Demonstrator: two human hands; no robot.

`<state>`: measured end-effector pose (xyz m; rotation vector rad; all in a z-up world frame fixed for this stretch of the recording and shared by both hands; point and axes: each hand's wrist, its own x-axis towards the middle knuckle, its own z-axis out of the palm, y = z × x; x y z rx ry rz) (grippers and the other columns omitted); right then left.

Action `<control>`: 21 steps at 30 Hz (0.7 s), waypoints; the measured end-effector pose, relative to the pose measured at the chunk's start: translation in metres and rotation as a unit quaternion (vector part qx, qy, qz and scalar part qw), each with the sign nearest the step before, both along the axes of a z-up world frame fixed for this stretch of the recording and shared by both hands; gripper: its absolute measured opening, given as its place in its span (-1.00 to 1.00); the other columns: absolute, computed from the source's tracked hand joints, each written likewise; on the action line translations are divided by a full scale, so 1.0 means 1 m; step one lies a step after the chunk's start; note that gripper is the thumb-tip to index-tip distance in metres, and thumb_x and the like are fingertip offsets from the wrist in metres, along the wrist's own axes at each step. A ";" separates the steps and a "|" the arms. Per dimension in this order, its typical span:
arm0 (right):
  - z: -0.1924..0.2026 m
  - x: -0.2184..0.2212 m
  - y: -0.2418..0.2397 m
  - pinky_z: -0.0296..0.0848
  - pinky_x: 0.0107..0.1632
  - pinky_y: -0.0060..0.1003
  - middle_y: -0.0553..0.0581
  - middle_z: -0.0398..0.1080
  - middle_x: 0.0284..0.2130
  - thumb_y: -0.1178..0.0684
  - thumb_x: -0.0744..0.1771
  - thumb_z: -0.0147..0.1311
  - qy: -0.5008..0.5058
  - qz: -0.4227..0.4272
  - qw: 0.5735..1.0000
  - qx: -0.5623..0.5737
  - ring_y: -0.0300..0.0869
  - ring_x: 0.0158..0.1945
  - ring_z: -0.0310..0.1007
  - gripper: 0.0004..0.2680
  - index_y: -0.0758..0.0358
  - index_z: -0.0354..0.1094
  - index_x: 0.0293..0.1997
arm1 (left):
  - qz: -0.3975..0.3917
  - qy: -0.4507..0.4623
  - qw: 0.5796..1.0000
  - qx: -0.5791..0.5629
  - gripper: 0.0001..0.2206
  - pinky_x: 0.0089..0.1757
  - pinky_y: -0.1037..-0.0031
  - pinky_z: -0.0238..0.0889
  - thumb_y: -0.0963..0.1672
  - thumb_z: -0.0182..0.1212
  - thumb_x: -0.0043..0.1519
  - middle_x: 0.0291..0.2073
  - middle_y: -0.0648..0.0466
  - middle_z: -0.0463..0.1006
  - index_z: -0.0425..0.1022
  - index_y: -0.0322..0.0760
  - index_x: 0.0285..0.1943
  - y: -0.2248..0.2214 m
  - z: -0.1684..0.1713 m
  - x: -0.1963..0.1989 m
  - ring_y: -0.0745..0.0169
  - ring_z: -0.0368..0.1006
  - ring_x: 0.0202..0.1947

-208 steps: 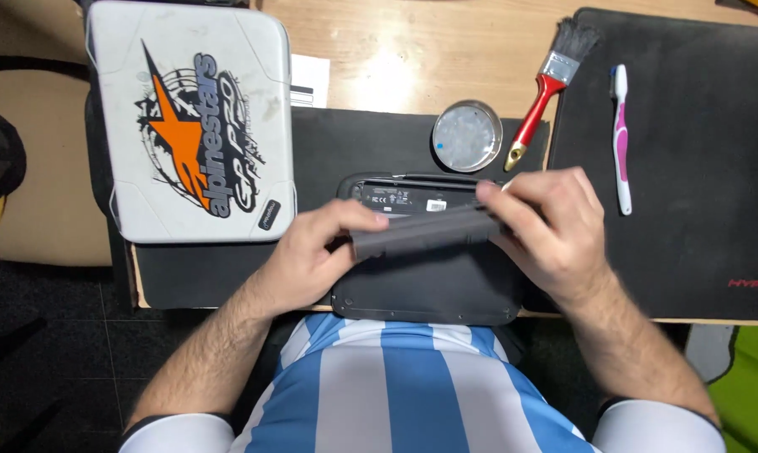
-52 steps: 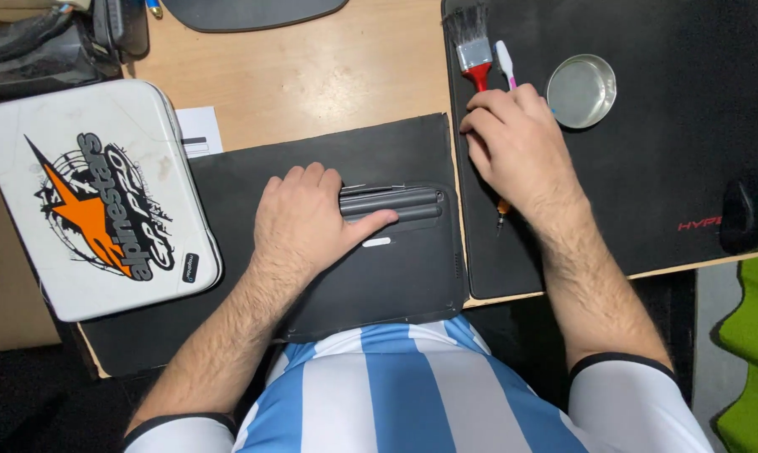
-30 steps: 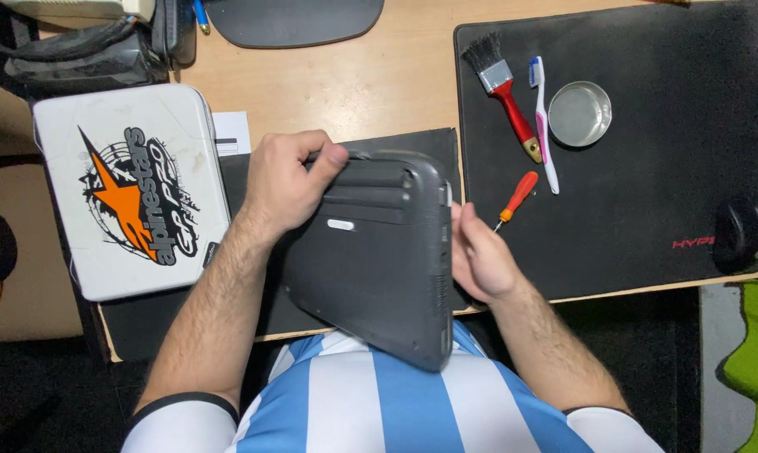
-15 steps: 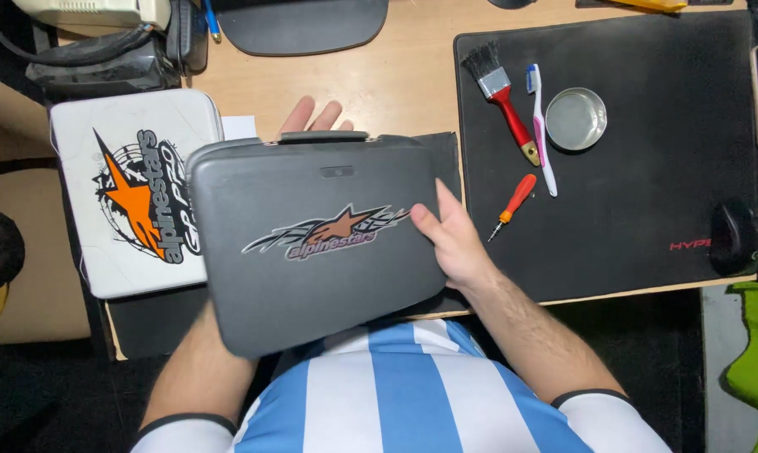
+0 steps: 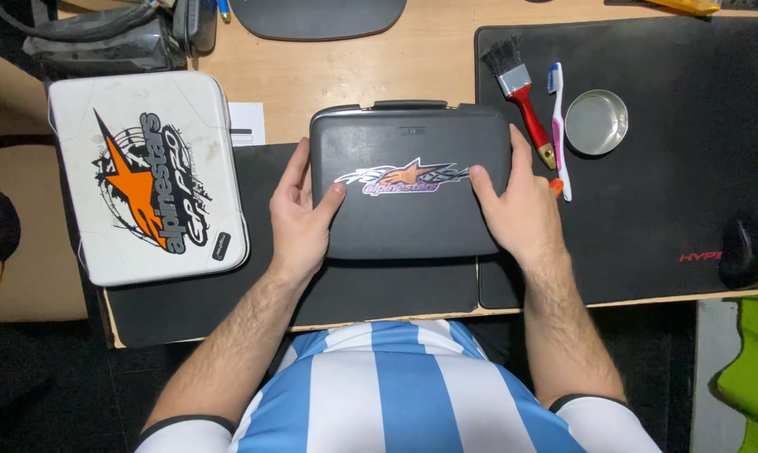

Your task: The person unscrews a laptop panel, removes the battery, interacts with the laptop, and then organizes a set of screwdriver bits on a workbench.

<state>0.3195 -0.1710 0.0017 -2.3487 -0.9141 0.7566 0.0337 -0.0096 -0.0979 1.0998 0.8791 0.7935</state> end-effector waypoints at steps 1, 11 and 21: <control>-0.002 0.007 0.000 0.55 0.29 0.58 0.88 0.62 0.05 -0.25 0.57 0.23 -0.043 0.009 0.998 -0.035 0.74 0.19 0.66 -0.38 0.23 0.12 0.88 | -0.005 0.007 1.000 0.010 -0.13 0.59 0.25 0.37 -0.35 0.46 0.48 0.84 -0.32 0.24 0.01 -0.42 0.96 -0.002 0.000 0.005 0.02 0.30 0.74; 0.019 0.022 -0.014 0.63 0.23 0.54 0.85 0.63 0.17 -0.38 0.57 0.15 -0.151 0.039 0.979 -0.130 0.71 0.20 0.69 -0.34 0.29 0.19 0.88 | -0.184 0.161 0.928 0.280 -0.19 0.78 -0.15 -0.31 -0.33 0.16 0.66 0.99 -0.27 -0.48 -0.24 -0.33 1.05 0.002 0.022 0.028 -0.38 -0.40 0.96; -0.049 0.032 -0.125 0.28 0.50 0.19 0.32 0.46 0.59 -0.01 0.27 0.71 -0.178 0.177 0.966 0.066 0.27 0.52 0.35 -0.06 0.36 0.15 0.91 | -0.394 0.339 0.555 0.650 0.21 0.73 -0.13 -0.11 0.33 0.63 0.12 0.92 -0.30 0.05 0.19 -0.14 0.92 0.056 0.057 -0.013 -0.26 0.03 0.89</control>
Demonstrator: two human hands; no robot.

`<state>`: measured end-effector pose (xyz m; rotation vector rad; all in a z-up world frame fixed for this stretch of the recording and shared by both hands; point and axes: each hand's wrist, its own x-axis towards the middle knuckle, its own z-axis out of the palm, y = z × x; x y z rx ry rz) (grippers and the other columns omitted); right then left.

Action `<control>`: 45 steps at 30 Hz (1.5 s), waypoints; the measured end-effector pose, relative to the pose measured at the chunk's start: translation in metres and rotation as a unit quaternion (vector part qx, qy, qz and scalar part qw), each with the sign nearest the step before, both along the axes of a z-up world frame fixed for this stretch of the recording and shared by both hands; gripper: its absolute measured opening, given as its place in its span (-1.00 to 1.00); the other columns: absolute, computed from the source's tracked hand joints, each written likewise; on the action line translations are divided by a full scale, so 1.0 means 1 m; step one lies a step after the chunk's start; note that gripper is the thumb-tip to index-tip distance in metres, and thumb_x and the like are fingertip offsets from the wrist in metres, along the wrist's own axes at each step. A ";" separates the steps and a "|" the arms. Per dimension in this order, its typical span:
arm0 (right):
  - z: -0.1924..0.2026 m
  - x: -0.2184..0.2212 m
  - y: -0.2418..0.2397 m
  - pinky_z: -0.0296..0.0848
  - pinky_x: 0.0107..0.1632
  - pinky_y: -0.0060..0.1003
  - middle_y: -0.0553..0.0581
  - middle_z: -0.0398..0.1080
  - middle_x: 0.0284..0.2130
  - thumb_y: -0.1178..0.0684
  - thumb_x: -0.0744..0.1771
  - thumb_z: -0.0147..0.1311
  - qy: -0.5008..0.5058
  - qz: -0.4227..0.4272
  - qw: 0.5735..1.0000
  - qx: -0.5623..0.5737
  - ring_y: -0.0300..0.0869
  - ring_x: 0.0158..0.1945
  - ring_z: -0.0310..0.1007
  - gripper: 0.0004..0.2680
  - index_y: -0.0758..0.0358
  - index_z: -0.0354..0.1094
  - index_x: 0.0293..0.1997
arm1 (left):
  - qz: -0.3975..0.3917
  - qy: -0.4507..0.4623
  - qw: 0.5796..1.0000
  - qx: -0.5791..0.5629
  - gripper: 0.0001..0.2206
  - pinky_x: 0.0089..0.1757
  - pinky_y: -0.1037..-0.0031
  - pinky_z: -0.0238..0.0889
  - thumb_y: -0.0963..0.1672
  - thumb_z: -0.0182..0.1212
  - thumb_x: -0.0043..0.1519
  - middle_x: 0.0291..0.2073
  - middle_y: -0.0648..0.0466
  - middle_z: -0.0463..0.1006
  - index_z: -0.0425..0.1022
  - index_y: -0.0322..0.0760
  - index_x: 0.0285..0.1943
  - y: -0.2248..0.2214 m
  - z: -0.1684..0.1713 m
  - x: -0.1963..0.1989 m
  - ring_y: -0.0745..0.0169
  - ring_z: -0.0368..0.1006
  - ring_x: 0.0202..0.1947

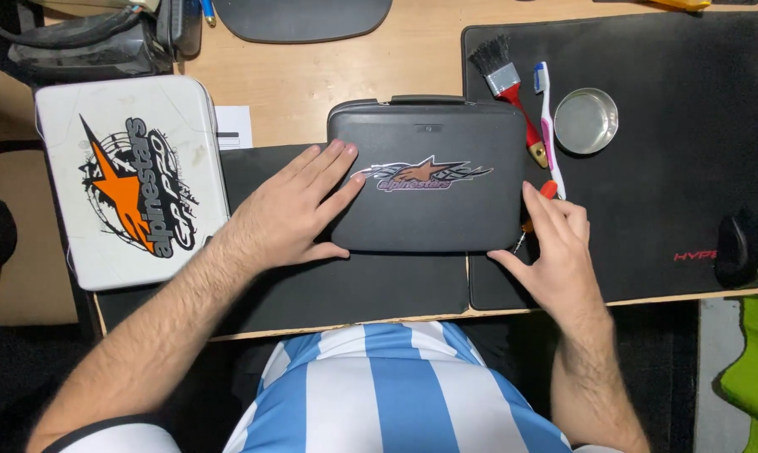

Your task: The person unscrews a laptop panel, removes the battery, interacts with the laptop, and then organizes a set of screwdriver bits on a workbench.

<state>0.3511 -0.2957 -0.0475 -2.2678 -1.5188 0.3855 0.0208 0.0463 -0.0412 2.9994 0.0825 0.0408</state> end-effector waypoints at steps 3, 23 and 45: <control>-0.020 -0.006 -0.012 0.21 0.43 0.14 0.22 0.49 0.62 -0.02 0.34 0.67 -0.011 -0.016 0.998 0.066 0.18 0.49 0.30 -0.08 0.33 0.05 0.94 | -0.037 -0.041 0.997 0.062 0.13 0.72 -0.06 0.04 0.46 0.31 0.25 0.88 -0.29 0.19 0.29 -0.16 0.89 0.007 -0.008 0.000 -0.25 0.16 0.85; 0.016 -0.012 0.002 0.20 0.38 0.12 0.36 0.50 0.28 -0.29 0.25 0.80 -0.209 0.023 0.976 0.047 0.07 0.38 0.44 -0.11 0.19 0.41 0.80 | 0.336 -0.272 0.804 -0.409 -0.40 0.03 0.33 0.27 0.27 -0.37 0.64 -0.16 0.26 0.33 0.37 -0.15 -0.05 0.070 0.029 0.133 0.29 0.25 -0.07; 0.011 -0.012 0.091 -0.54 0.75 0.72 0.64 -0.09 0.88 -0.59 0.51 0.07 -0.129 0.063 0.987 -0.074 0.41 0.93 -0.26 -0.11 0.58 0.03 0.87 | 0.289 0.043 0.945 -0.148 0.06 0.68 -0.41 -0.59 0.34 0.06 0.59 0.97 -0.31 -0.22 -0.17 -0.42 1.00 -0.047 -0.010 0.035 -0.27 -0.33 0.95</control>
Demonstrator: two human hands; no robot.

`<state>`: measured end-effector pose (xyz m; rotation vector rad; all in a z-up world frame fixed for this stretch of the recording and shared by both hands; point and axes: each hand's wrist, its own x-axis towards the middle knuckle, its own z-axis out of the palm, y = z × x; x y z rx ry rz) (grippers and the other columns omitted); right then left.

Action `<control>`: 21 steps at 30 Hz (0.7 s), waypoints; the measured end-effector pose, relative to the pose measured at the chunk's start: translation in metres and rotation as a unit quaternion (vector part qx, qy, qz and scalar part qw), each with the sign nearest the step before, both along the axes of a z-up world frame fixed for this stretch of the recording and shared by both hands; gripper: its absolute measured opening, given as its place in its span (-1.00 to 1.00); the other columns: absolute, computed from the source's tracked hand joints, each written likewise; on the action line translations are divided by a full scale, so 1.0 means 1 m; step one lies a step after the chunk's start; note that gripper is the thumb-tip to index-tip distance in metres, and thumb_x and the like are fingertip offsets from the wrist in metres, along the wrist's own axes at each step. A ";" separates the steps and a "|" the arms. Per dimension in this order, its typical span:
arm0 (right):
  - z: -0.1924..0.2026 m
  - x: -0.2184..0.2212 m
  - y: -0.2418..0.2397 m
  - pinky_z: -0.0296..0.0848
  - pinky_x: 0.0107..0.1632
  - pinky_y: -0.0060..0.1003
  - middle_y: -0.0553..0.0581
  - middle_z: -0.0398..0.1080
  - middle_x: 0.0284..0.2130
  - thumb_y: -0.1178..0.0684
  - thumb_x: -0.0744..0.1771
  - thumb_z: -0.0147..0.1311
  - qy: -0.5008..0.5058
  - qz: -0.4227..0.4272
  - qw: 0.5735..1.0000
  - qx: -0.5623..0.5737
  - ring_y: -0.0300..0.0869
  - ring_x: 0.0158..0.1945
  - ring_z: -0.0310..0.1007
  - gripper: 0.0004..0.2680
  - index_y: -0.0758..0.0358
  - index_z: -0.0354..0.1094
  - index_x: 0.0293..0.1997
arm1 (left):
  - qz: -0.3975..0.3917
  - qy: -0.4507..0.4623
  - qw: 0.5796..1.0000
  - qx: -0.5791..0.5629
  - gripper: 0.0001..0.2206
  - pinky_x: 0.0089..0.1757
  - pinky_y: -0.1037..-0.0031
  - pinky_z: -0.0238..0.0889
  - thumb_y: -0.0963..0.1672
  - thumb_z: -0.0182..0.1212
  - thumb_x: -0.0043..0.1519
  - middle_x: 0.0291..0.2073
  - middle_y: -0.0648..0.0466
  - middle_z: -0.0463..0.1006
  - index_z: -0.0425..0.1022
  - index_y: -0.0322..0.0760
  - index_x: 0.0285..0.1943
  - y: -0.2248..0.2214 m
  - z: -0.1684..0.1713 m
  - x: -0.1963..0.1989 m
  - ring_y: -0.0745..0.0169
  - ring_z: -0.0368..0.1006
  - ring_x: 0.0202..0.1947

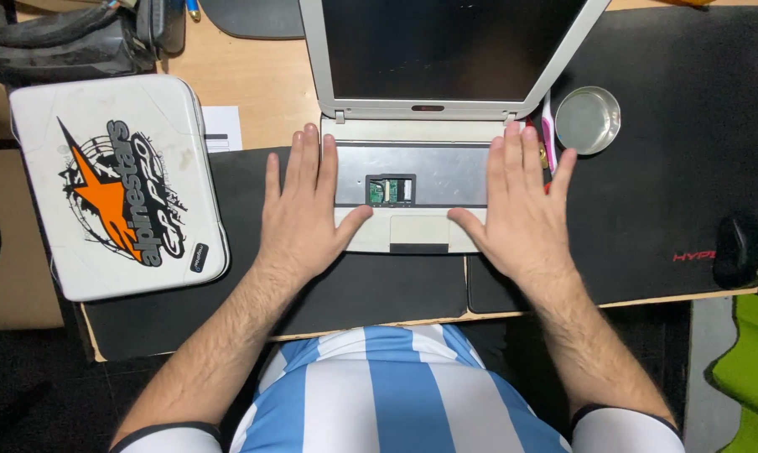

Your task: The person unscrews a laptop panel, removes the battery, interacts with the laptop, and then organizes a set of screwdriver bits on a workbench.

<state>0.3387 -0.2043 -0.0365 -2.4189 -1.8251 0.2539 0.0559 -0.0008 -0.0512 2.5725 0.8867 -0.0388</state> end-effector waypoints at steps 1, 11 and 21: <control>0.002 0.006 -0.007 -0.50 0.72 0.79 0.68 -0.02 0.86 -0.52 0.54 0.10 -0.025 -0.010 0.999 0.022 0.44 0.93 -0.22 -0.16 0.65 0.13 0.84 | 0.032 -0.014 0.999 -0.027 0.03 0.67 -0.42 -0.59 0.29 0.13 0.61 0.96 -0.36 -0.17 -0.21 -0.45 0.99 0.002 -0.001 -0.006 -0.31 -0.29 0.94; -0.026 -0.007 0.024 -0.27 0.84 0.46 0.62 -0.08 0.83 -0.43 0.52 0.31 0.008 -0.020 0.991 0.134 0.43 0.90 -0.18 -0.21 0.54 0.16 0.82 | -0.006 -0.113 0.986 0.122 -0.01 0.71 -0.38 -0.42 0.28 0.31 0.60 0.91 -0.37 -0.05 0.10 -0.50 0.93 0.001 -0.015 0.033 -0.39 -0.16 0.92; -0.004 -0.019 0.032 -0.70 0.67 0.84 0.63 -0.47 0.88 -0.79 0.41 0.06 0.045 -0.017 0.998 0.036 0.49 0.93 -0.54 -0.01 0.10 -0.20 0.98 | -0.003 -0.067 0.996 0.066 0.26 0.72 -0.32 -0.54 0.46 0.29 0.44 0.96 -0.35 -0.29 -0.15 -0.42 0.98 -0.002 -0.012 0.035 -0.28 -0.31 0.96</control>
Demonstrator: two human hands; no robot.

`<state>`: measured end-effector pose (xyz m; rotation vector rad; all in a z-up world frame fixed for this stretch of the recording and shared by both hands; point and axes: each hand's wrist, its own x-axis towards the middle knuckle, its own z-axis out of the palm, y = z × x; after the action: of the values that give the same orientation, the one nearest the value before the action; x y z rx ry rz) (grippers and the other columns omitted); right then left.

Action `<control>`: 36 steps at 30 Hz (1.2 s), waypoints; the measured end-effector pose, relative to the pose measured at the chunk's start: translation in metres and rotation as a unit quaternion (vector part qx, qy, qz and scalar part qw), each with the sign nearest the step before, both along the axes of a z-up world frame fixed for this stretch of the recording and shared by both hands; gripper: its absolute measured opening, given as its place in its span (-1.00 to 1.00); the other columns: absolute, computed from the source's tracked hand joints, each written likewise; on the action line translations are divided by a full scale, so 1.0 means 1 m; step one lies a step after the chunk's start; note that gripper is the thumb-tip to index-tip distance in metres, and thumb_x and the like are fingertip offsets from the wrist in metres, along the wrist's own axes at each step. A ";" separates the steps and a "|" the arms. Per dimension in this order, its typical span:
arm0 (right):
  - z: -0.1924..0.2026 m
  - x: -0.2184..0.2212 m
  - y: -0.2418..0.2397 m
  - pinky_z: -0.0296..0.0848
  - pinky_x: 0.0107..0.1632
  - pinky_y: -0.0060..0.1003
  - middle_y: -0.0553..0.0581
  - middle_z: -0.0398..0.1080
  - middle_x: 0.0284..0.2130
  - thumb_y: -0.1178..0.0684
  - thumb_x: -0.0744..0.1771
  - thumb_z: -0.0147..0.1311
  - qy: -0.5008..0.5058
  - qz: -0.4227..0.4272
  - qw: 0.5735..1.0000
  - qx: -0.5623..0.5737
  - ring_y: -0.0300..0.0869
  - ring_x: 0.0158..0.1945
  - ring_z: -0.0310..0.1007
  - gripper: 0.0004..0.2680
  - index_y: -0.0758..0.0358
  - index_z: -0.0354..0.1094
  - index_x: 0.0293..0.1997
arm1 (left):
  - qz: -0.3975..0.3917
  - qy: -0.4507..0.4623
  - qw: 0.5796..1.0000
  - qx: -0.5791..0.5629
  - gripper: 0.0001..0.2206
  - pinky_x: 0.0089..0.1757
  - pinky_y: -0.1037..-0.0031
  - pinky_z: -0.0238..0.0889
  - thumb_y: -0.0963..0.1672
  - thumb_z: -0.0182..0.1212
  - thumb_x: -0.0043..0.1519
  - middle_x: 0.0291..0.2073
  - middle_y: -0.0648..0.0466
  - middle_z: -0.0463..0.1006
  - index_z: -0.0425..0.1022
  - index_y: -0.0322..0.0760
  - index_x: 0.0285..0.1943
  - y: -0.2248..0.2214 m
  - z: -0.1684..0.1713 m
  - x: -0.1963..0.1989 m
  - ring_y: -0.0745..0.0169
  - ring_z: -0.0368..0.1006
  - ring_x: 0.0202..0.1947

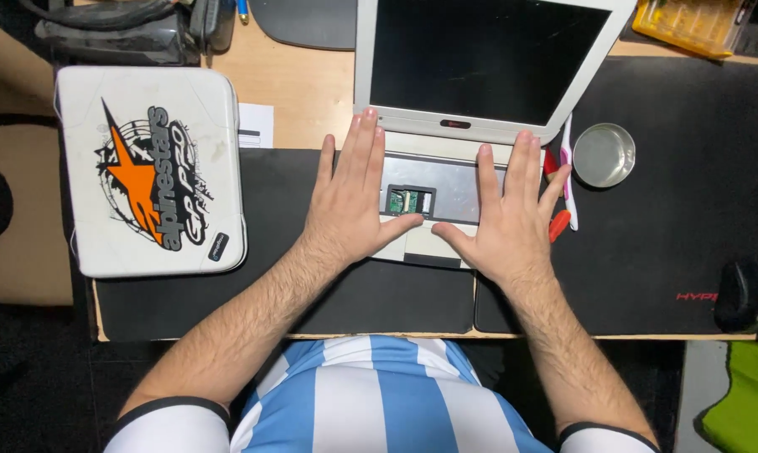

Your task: The person unscrews a laptop panel, removes the battery, interacts with the laptop, and then organizes a set of screwdriver bits on a workbench.

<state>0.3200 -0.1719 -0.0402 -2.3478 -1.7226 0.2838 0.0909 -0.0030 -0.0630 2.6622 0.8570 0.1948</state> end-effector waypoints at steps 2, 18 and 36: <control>0.000 -0.001 0.000 -0.71 0.67 0.83 0.63 -0.49 0.88 -0.79 0.41 0.06 0.002 0.004 1.000 -0.002 0.49 0.93 -0.55 -0.02 0.06 -0.21 0.98 | 0.004 -0.014 1.000 0.004 0.25 0.73 -0.32 -0.52 0.45 0.29 0.45 0.96 -0.35 -0.25 -0.13 -0.42 0.98 0.000 -0.004 -0.001 -0.27 -0.28 0.96; -0.002 -0.174 0.090 0.37 0.70 0.32 0.54 0.16 0.74 0.00 0.43 0.42 0.710 0.066 0.700 0.043 0.36 0.80 0.15 -0.26 0.41 0.01 0.85 | 0.294 -0.139 0.924 0.199 -0.32 0.37 -0.25 0.23 0.03 0.85 0.37 0.47 -0.09 0.45 0.61 -0.31 0.56 0.076 0.015 -0.246 -0.36 0.35 0.47; 0.060 -0.230 0.136 0.50 0.48 0.70 0.47 0.16 0.41 -0.04 0.47 0.32 0.814 -0.027 0.577 -0.060 0.32 0.61 0.31 -0.17 0.65 -0.30 0.86 | 0.391 -0.083 0.916 0.017 -0.30 0.23 0.01 0.30 0.18 0.67 0.57 0.17 -0.03 0.43 0.63 -0.46 0.56 0.105 0.033 -0.263 -0.10 0.41 0.19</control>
<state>0.0902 -0.0357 0.0196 -0.9790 -0.5392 1.7876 -0.1719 0.1015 -0.0298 2.1337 1.8154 0.6127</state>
